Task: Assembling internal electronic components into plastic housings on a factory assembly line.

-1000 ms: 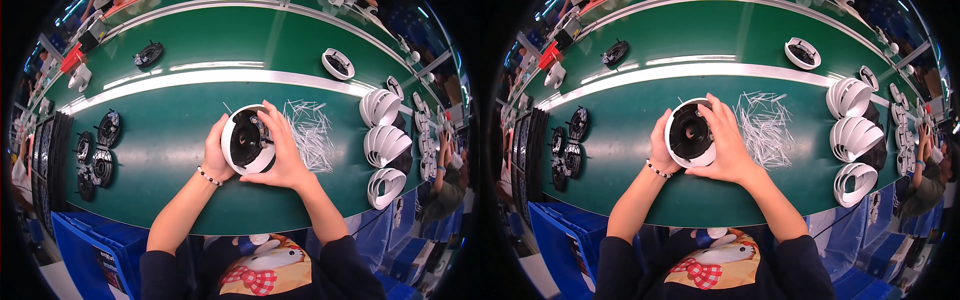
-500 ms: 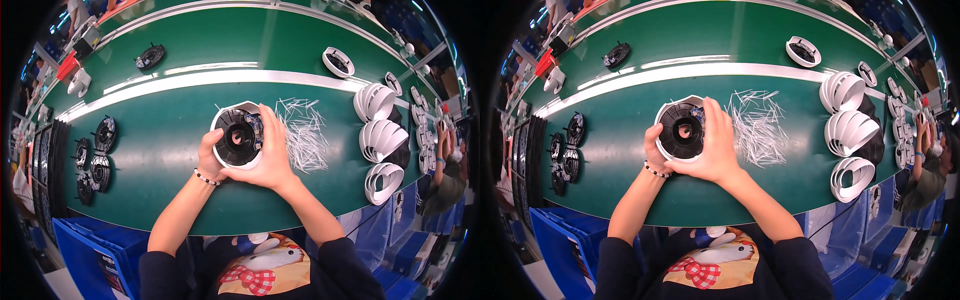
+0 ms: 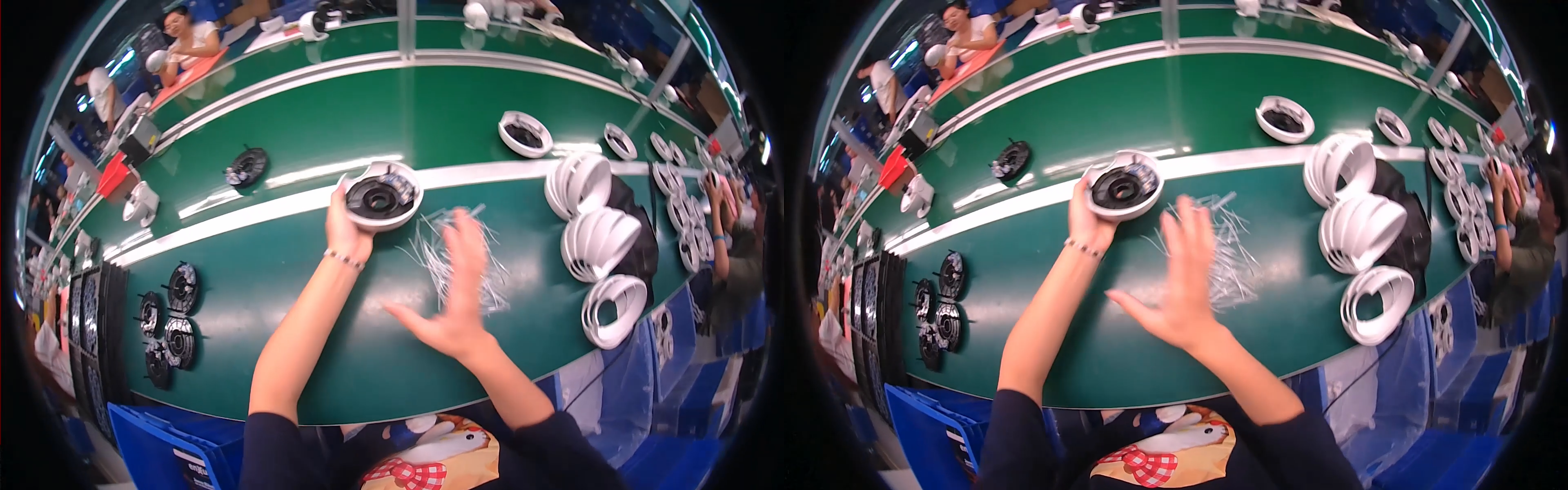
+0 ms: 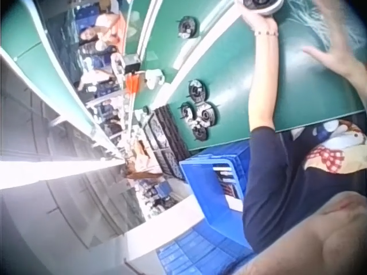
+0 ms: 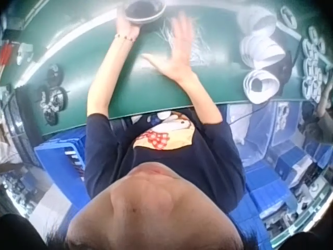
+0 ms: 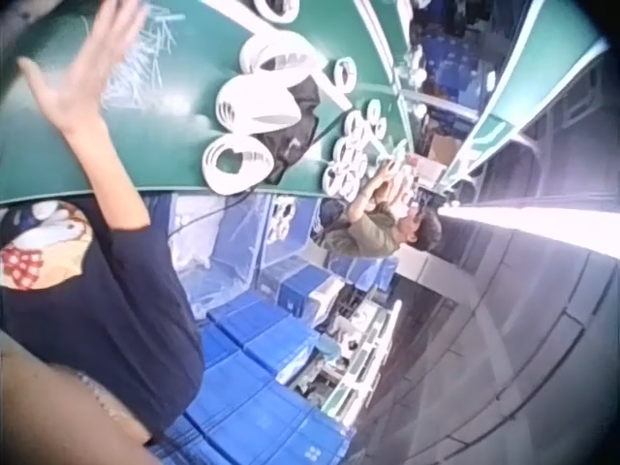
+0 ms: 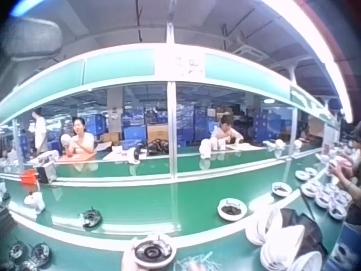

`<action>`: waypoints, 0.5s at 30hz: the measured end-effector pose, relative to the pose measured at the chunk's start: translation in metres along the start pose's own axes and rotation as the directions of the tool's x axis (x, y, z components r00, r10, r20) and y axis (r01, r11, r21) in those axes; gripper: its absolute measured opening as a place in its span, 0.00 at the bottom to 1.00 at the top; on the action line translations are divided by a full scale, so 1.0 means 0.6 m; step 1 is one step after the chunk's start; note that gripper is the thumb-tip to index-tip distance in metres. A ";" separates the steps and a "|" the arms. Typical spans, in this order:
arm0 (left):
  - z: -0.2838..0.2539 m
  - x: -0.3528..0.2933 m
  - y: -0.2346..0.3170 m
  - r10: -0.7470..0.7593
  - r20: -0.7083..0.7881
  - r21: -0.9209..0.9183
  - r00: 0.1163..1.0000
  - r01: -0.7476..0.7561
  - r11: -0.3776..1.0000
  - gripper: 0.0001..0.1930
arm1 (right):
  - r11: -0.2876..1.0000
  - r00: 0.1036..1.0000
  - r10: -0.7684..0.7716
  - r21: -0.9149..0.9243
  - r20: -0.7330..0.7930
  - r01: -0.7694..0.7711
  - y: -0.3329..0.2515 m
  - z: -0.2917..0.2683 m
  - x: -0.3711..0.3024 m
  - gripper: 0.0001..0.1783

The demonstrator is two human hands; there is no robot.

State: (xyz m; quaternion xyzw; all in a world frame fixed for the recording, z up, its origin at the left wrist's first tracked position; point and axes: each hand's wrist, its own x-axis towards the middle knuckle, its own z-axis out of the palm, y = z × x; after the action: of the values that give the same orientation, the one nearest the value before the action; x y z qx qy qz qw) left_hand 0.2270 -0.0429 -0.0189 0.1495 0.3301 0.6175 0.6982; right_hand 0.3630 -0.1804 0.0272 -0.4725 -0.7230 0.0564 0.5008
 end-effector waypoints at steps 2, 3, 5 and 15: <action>0.000 0.062 0.027 0.074 -0.024 0.041 0.997 -0.073 0.997 0.17 | 0.995 0.994 -0.092 -0.036 -0.056 0.090 -0.014 -0.061 -0.012 0.43; -0.012 0.105 0.040 0.085 -0.091 0.148 0.992 -0.071 0.986 0.15 | 0.983 0.987 -0.133 -0.138 -0.089 0.120 -0.017 -0.092 -0.031 0.39; -0.010 0.193 0.017 0.227 -0.022 0.171 0.974 -0.220 0.960 0.16 | 0.918 0.973 -0.128 -0.393 -0.194 0.042 -0.002 -0.183 -0.095 0.34; 0.022 0.240 0.079 0.733 0.122 0.921 0.669 -0.352 0.168 0.20 | 0.473 0.998 0.045 -0.881 0.047 0.020 0.245 -0.505 -0.211 0.26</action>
State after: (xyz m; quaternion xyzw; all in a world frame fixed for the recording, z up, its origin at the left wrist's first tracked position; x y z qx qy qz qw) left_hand 0.2020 0.1072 -0.0200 0.4919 0.6441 0.5651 0.1544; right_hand 0.6971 -0.3123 0.0099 -0.6656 -0.6615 -0.3042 0.1637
